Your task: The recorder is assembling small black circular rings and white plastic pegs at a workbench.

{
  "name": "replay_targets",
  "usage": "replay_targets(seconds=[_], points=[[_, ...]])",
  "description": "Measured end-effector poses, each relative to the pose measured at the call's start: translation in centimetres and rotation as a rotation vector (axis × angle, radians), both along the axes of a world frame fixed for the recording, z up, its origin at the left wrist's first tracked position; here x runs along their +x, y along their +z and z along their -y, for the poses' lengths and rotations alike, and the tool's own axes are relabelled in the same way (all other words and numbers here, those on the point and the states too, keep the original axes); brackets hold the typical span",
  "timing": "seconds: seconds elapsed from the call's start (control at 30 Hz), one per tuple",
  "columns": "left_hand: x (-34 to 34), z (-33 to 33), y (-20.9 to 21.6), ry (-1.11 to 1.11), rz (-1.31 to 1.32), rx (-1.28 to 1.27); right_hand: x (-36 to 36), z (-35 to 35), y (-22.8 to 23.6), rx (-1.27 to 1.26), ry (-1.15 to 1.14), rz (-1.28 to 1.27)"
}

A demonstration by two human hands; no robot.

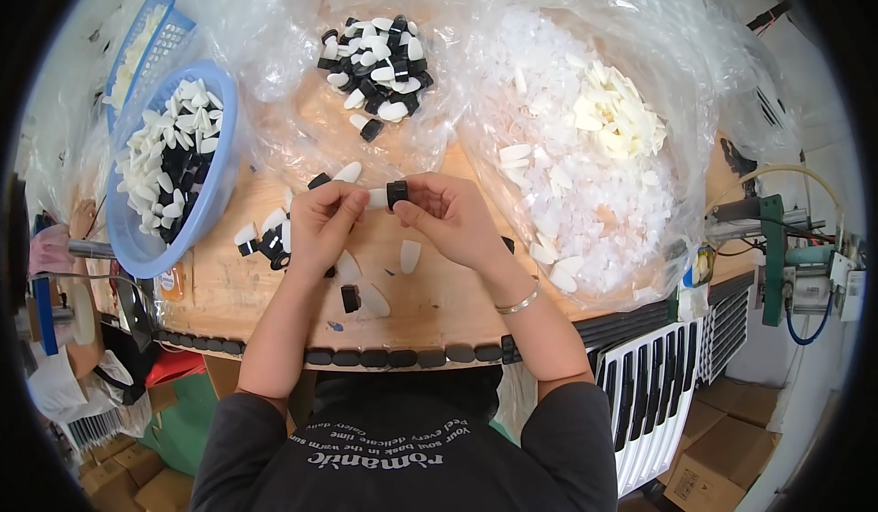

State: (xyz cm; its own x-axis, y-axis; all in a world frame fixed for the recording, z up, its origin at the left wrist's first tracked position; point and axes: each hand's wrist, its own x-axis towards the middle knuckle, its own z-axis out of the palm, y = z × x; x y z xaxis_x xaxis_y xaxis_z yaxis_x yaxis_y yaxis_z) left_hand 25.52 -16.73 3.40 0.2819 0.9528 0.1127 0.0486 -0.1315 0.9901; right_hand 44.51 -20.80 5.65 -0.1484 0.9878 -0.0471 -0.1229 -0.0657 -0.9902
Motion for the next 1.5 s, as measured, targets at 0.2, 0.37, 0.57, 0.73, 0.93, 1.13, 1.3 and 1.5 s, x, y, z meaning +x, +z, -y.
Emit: replay_targets(seconds=[0.2, 0.37, 0.57, 0.73, 0.93, 1.13, 1.3, 1.5], points=[[-1.0, -0.4, 0.2, -0.015, 0.018, 0.058, -0.7, 0.2, 1.2, 0.017, 0.040, 0.060], [-1.2, -0.1, 1.2, -0.041, -0.004, 0.045, -1.1, 0.7, 1.5, 0.097, -0.036, 0.116], [-0.7, -0.2, 1.3, -0.106, 0.076, -0.103, -0.9, -0.1, 1.1, 0.071, -0.047, 0.123], [-1.0, -0.5, 0.7, -0.132, 0.028, -0.106, -0.9, 0.8, 1.8, 0.017, 0.000, 0.167], [-1.9, -0.9, 1.2, -0.295, 0.217, -0.297, -0.8, 0.8, 2.4, 0.043, 0.012, 0.165], [-2.2, -1.6, 2.2, -0.032, 0.209, -0.274, 0.9, -0.3, 2.3, -0.050, 0.050, 0.106], [-3.2, -2.8, 1.2, 0.071, 0.124, -0.196, 1.1, -5.6, 3.8, -0.062, 0.149, 0.401], [-2.8, -1.0, 2.6, -0.080, -0.762, 0.188, 0.0, -10.1, 6.1, 0.187, -0.249, 0.689]])
